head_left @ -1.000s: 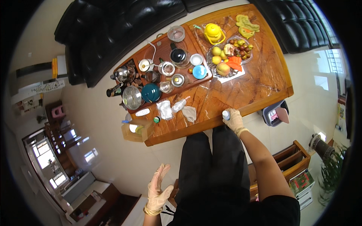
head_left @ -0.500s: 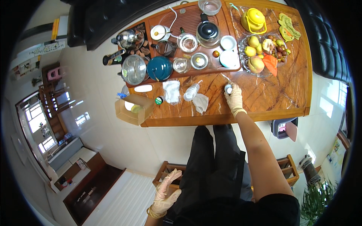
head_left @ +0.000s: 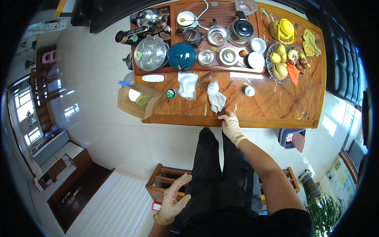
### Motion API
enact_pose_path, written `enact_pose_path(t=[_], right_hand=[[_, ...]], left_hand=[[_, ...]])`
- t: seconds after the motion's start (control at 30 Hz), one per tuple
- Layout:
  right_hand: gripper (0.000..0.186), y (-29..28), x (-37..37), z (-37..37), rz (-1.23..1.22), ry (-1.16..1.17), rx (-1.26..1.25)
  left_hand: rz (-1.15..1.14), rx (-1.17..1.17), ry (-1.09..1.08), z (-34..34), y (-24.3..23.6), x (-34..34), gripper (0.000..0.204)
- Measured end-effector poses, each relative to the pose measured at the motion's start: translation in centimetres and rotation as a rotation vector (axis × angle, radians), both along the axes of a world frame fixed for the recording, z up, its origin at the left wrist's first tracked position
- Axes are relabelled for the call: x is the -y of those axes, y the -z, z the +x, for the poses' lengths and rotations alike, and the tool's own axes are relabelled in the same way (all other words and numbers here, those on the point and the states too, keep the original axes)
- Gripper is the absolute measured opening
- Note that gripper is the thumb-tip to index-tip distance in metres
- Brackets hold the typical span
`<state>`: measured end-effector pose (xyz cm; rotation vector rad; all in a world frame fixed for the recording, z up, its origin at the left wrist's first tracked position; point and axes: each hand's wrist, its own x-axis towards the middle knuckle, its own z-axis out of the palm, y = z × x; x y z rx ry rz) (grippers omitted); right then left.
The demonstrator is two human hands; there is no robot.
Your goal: The person applies a cleaning solution from a bottle onto a cloth and wipes the surface of a black leather sofa. They systematically clean the seat cushions, backrest, and armrests using circular and linear motions.
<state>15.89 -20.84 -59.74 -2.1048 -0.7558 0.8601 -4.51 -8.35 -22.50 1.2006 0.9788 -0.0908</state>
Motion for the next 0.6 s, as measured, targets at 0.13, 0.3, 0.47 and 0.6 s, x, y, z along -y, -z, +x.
enact_pose_path(t=[0.13,0.3,0.47,0.6], right_hand=[[0.038,0.5,-7.1,-0.6,-0.102,-0.219,0.087],[0.072,4.1,-13.1,-2.4,-0.792,-0.305,0.253],[0.055,2.3,-11.5,-3.6,-0.398,0.006,-0.121],[0.021,-1.4,-8.2,-1.4,-0.187,0.528,-0.77]], left_hand=[[-0.005,-0.018,-0.056,-2.8,0.9,0.1,0.073],[-0.032,-0.058,-0.073,-4.5,1.6,-0.5,0.072],[-0.004,-0.07,-0.131,-6.7,1.5,-1.1,0.069],[-0.004,-0.034,-0.134,-6.7,1.5,-1.5,0.066]])
